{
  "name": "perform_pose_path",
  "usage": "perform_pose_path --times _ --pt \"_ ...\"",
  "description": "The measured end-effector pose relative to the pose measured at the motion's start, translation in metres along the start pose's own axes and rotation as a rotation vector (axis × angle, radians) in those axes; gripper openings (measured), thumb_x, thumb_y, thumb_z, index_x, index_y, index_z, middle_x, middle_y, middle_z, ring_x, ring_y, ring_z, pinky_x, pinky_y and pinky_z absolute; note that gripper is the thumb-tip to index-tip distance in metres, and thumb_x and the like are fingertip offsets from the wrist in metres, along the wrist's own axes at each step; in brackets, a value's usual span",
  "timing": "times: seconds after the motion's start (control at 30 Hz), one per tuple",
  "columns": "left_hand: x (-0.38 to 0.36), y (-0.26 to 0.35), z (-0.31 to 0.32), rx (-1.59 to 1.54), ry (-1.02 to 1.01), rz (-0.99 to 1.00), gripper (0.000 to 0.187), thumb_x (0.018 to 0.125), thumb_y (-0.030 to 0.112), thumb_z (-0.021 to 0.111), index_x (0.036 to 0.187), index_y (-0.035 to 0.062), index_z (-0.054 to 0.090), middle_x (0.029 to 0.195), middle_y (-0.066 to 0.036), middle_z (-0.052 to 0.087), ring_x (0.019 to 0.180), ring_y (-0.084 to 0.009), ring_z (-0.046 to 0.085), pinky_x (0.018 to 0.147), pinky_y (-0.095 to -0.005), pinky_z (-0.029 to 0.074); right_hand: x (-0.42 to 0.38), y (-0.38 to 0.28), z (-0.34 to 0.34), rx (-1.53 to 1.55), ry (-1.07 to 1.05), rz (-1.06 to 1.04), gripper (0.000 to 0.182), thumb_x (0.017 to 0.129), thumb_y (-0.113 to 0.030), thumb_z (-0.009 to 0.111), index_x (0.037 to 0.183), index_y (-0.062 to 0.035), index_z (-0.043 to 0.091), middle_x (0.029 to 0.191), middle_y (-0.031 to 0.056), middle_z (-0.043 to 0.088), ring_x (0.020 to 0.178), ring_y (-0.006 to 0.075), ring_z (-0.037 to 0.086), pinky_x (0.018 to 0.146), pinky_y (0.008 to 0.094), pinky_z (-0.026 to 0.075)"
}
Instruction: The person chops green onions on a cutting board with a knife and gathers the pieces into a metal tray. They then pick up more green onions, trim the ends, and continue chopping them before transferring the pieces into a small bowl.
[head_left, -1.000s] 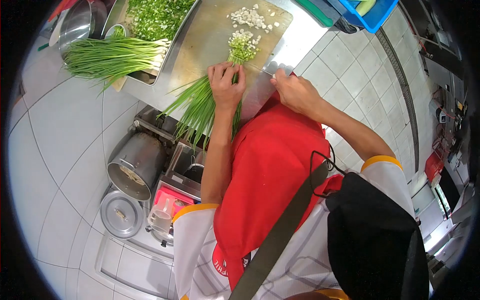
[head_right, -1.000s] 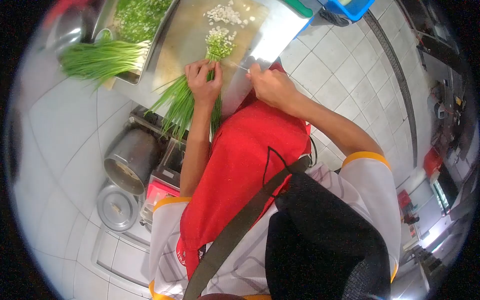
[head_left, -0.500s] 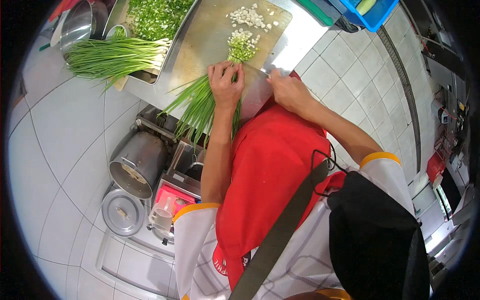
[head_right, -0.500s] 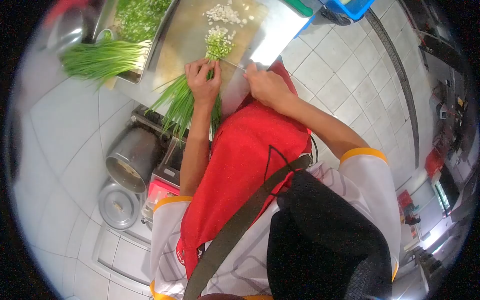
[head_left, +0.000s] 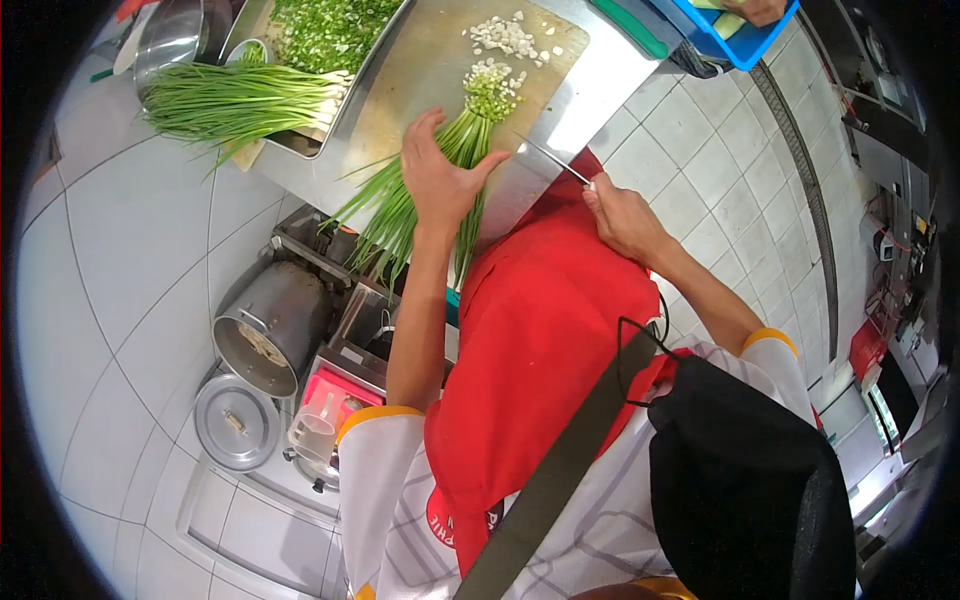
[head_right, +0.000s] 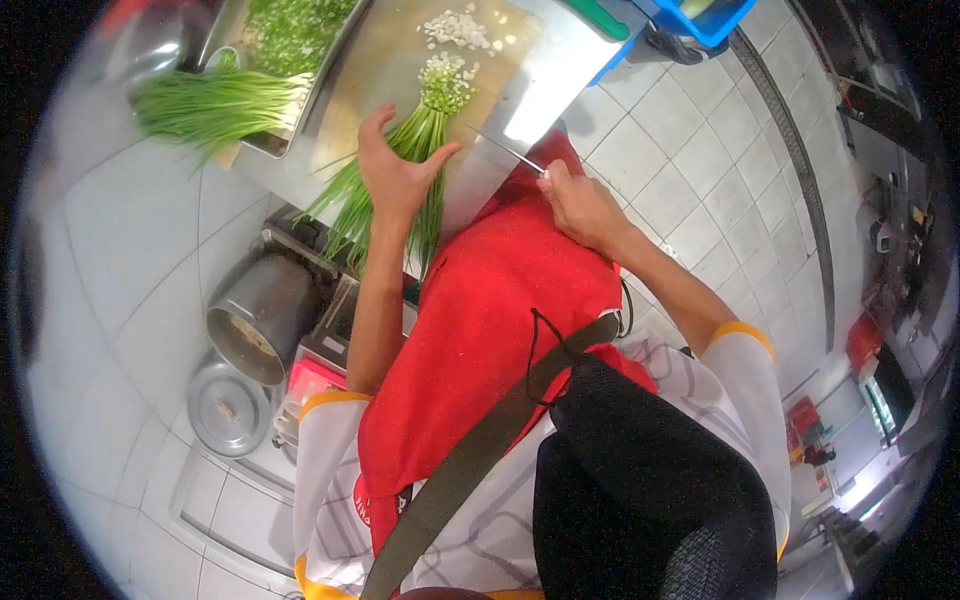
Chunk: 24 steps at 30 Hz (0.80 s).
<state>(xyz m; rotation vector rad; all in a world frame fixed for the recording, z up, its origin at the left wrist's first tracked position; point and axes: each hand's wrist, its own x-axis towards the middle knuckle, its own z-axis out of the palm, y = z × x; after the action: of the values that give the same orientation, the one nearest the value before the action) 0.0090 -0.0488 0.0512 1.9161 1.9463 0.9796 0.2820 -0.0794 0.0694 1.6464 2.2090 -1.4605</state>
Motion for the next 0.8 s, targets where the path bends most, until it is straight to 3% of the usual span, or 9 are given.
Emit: perform_pose_path --times 0.1,0.2,0.3,0.5,0.8 --pt "-0.004 -0.011 -0.023 -0.002 -0.048 -0.079 0.089 0.059 0.036 0.096 0.125 -0.0009 0.050 0.122 -0.017 0.058 0.114 -0.0334 0.057 0.099 -0.0421 0.045 0.003 -0.006 0.003 0.036 0.046 -0.021 0.028 0.106 -0.029 0.039 0.100 -0.0018 0.037 0.073 0.0289 0.059 0.072 0.0516 0.058 0.063 0.0600 0.041" --pt "-0.010 -0.021 -0.040 -0.060 -0.040 -0.193 0.081 0.061 0.032 0.095 0.121 -0.0015 0.052 0.120 -0.020 0.059 0.112 -0.0382 0.057 0.098 -0.0450 0.045 0.007 -0.007 0.002 0.028 0.061 -0.032 0.028 0.106 -0.029 0.039 0.100 -0.0018 0.036 0.073 0.0292 0.059 0.072 0.0520 0.058 0.063 0.0597 0.042" --pt "-0.017 -0.030 -0.040 -0.158 0.000 -0.217 0.075 0.064 0.027 0.094 0.121 -0.0008 0.054 0.118 -0.017 0.061 0.114 -0.0331 0.057 0.098 -0.0423 0.046 0.013 -0.008 -0.004 0.018 0.050 0.002 0.029 0.106 -0.030 0.038 0.100 -0.0015 0.036 0.073 0.0296 0.059 0.071 0.0525 0.057 0.063 0.0599 0.042" --pt "-0.014 -0.009 -0.007 -0.117 -0.064 0.129 0.036 0.068 0.019 0.087 0.092 0.0054 0.065 0.106 -0.012 0.062 0.106 -0.0349 0.060 0.091 -0.0455 0.049 0.034 -0.016 0.000 -0.039 0.151 -0.113 0.029 0.105 -0.026 0.042 0.099 0.0020 0.044 0.065 0.0289 0.058 0.065 0.0501 0.060 0.061 0.0578 0.046" --pt "-0.009 -0.014 0.019 -0.083 -0.039 0.189 0.022 0.072 0.008 0.082 0.087 0.0037 0.066 0.102 -0.012 0.063 0.103 -0.0330 0.062 0.090 -0.0420 0.051 0.058 -0.038 -0.003 -0.187 0.120 -0.147 0.027 0.104 -0.025 0.044 0.101 0.0017 0.048 0.064 0.0268 0.062 0.061 0.0482 0.064 0.057 0.0560 0.052"
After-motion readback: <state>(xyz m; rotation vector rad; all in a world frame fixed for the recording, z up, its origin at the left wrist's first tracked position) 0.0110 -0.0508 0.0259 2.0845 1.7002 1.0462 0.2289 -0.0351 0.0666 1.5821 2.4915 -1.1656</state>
